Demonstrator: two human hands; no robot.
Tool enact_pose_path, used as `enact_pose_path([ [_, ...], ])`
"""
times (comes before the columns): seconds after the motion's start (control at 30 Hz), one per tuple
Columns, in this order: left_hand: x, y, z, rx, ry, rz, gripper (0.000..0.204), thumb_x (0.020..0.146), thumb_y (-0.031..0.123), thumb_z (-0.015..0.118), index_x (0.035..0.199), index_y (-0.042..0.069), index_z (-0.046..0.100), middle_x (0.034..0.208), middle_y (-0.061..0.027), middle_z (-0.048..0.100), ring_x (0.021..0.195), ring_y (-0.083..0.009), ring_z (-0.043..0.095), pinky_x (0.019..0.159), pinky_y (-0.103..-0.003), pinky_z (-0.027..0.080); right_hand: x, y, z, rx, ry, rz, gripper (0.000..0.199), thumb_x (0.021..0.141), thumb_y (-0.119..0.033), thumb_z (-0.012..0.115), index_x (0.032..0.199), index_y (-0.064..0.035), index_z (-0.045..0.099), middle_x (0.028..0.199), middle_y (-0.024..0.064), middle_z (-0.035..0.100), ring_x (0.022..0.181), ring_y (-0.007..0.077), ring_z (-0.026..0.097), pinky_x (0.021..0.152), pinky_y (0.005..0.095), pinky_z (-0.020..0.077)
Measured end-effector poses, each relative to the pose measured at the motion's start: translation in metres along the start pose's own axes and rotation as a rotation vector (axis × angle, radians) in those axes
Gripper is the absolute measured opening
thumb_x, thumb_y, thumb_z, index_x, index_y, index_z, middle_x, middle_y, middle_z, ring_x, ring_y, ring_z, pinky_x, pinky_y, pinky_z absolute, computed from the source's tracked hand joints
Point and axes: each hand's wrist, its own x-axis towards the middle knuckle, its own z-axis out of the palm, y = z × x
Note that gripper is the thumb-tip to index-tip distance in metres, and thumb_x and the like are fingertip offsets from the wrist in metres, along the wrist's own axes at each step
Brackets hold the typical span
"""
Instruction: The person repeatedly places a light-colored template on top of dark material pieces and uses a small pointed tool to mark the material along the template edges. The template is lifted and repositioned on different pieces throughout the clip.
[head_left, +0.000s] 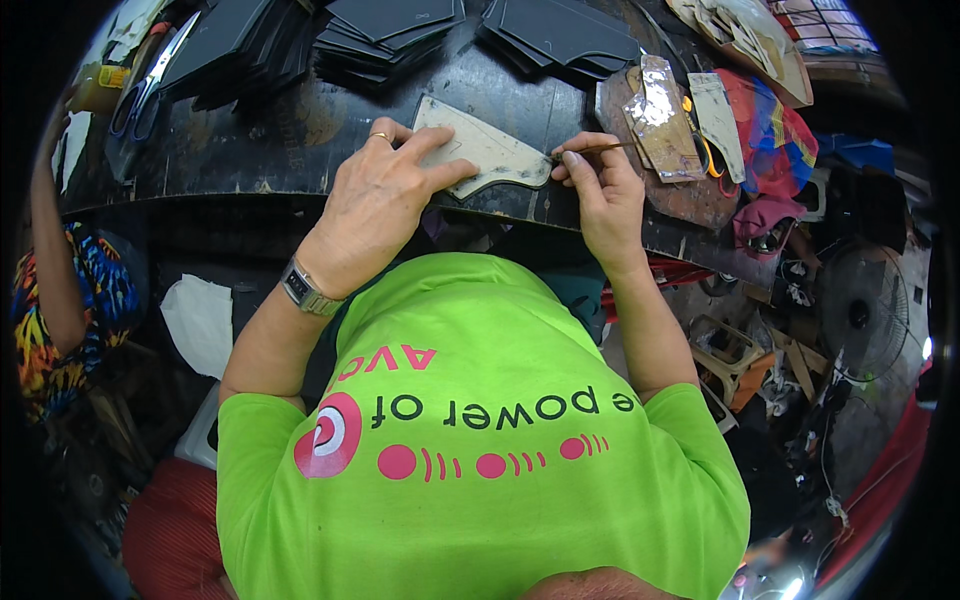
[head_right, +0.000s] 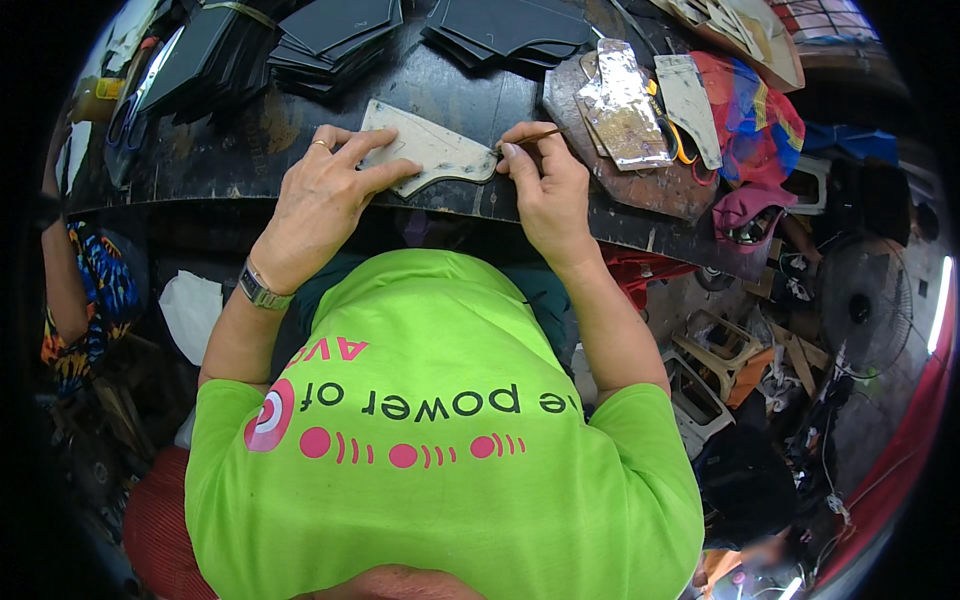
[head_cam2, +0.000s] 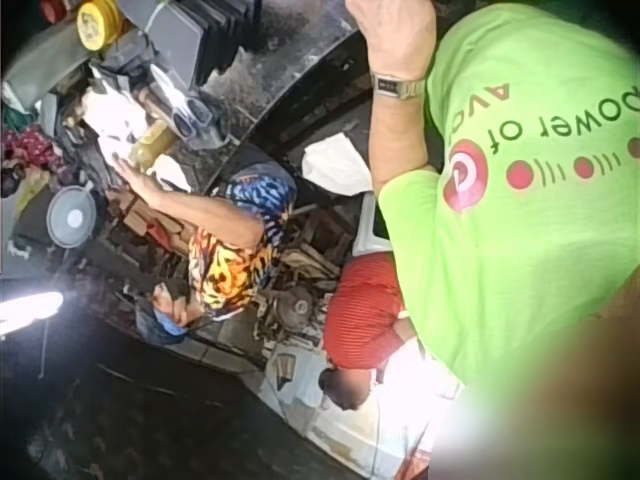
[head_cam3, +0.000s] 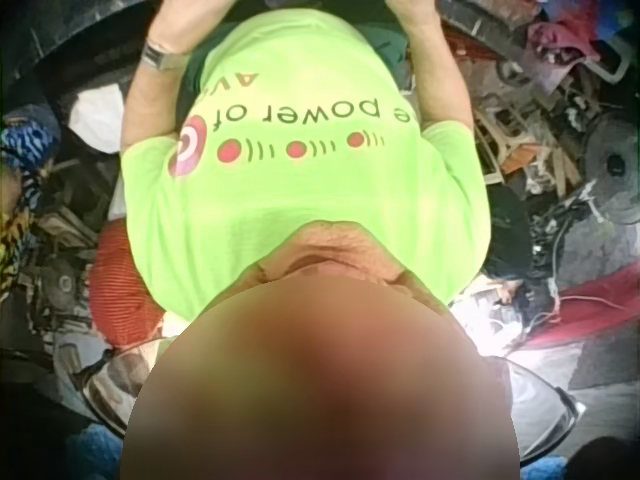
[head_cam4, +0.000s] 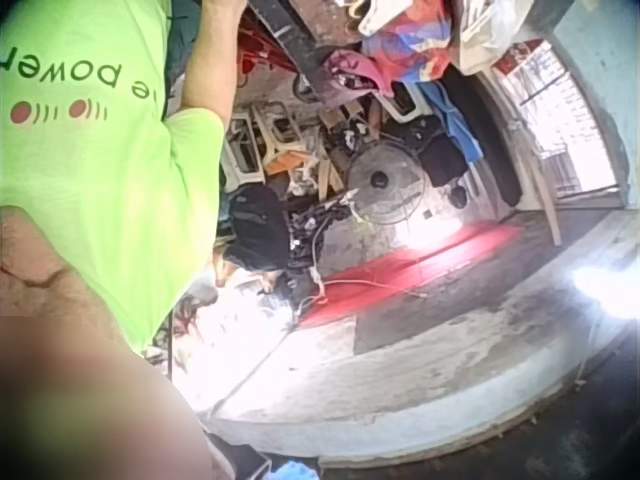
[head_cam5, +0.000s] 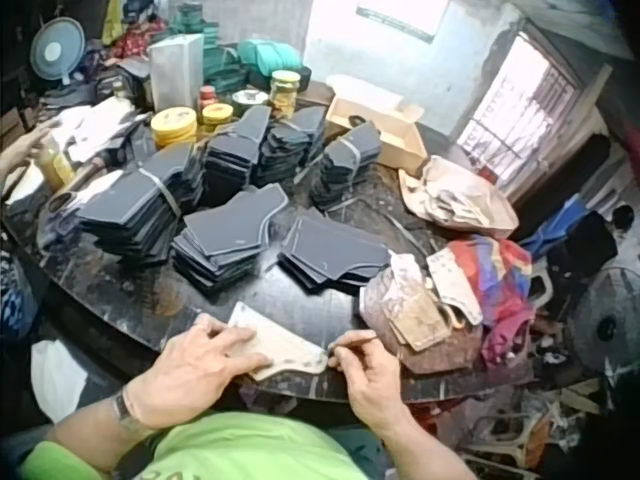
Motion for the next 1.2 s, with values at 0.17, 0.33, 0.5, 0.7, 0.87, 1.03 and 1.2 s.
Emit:
enact_pose_path([
  [0.17, 0.0, 0.001, -0.002, -0.036, 0.003, 0.0, 0.04, 0.092, 0.005, 0.064, 0.125, 0.024, 0.077, 0.139, -0.0061, 0.065, 0.114, -0.0319, 0.059, 0.092, -0.039, 0.058, 0.002, 0.001, 0.01, -0.497, -0.022, -0.652, 0.003, 0.101, 0.002, 0.062, 0.104, 0.0001, 0.063, 0.096, 0.0182, 0.069, 0.081, 0.025, 0.07, 0.073, 0.0341, 0.0546],
  [0.33, 0.0, -0.001, -0.001, -0.038, 0.035, 0.01, 0.039, 0.091, 0.005, 0.064, 0.123, 0.023, 0.078, 0.137, -0.0062, 0.066, 0.113, -0.032, 0.06, 0.092, -0.039, 0.058, 0.002, 0.005, -0.004, 0.014, -0.076, -0.026, 0.008, 0.105, -0.004, 0.062, 0.112, -0.0003, 0.063, 0.099, 0.0071, 0.072, 0.083, 0.0121, 0.067, 0.073, 0.0281, 0.0535],
  [0.5, 0.0, -0.001, 0.001, -0.045, 0.051, 0.01, 0.039, 0.09, 0.005, 0.065, 0.122, 0.021, 0.078, 0.136, -0.0063, 0.066, 0.114, -0.0323, 0.06, 0.092, -0.039, 0.057, -0.003, 0.003, -0.002, -0.248, -0.093, -0.289, 0.009, 0.101, -0.003, 0.064, 0.11, -0.0009, 0.063, 0.083, 0.0132, 0.065, 0.073, 0.0187, 0.064, 0.069, 0.0316, 0.0517],
  [0.7, -0.001, -0.001, 0.002, -0.044, 0.059, 0.007, 0.039, 0.089, 0.005, 0.065, 0.122, 0.021, 0.078, 0.136, -0.0067, 0.066, 0.114, -0.0324, 0.06, 0.092, -0.039, 0.058, 0.001, 0.003, 0.006, 0.217, -0.06, -0.04, 0.006, 0.103, -0.003, 0.063, 0.109, -0.0005, 0.064, 0.093, 0.0066, 0.07, 0.083, 0.0147, 0.067, 0.075, 0.0297, 0.0545],
  [0.87, 0.0, -0.002, 0.002, -0.061, 0.069, 0.016, 0.04, 0.087, 0.004, 0.066, 0.121, 0.021, 0.078, 0.136, -0.006, 0.067, 0.114, -0.0321, 0.061, 0.091, -0.038, 0.058, -0.004, 0.005, 0.015, -0.349, -0.129, -0.586, 0.01, 0.097, 0.005, 0.066, 0.106, -0.0004, 0.065, 0.09, 0.0095, 0.068, 0.081, 0.0159, 0.066, 0.074, 0.0301, 0.0531],
  [1.03, -0.002, -0.001, 0.003, -0.057, 0.089, 0.01, 0.039, 0.088, 0.005, 0.065, 0.12, 0.021, 0.079, 0.134, -0.005, 0.068, 0.113, -0.0315, 0.062, 0.091, -0.038, 0.058, -0.004, 0.004, 0.018, 0.272, -0.032, -0.005, 0.007, 0.103, -0.002, 0.065, 0.109, -0.0003, 0.065, 0.097, 0.0021, 0.07, 0.081, 0.0079, 0.06, 0.074, 0.0245, 0.05],
  [1.2, -0.001, -0.003, 0.005, -0.057, 0.117, 0.013, 0.038, 0.088, 0.005, 0.065, 0.119, 0.021, 0.079, 0.133, -0.0049, 0.068, 0.113, -0.0315, 0.062, 0.092, -0.038, 0.058, -0.008, 0.0, 0.026, 0.31, 0.052, 0.0, 0.01, 0.103, -0.002, 0.064, 0.113, -0.0007, 0.067, 0.097, 0.0022, 0.069, 0.079, 0.0065, 0.059, 0.073, 0.0224, 0.0484],
])
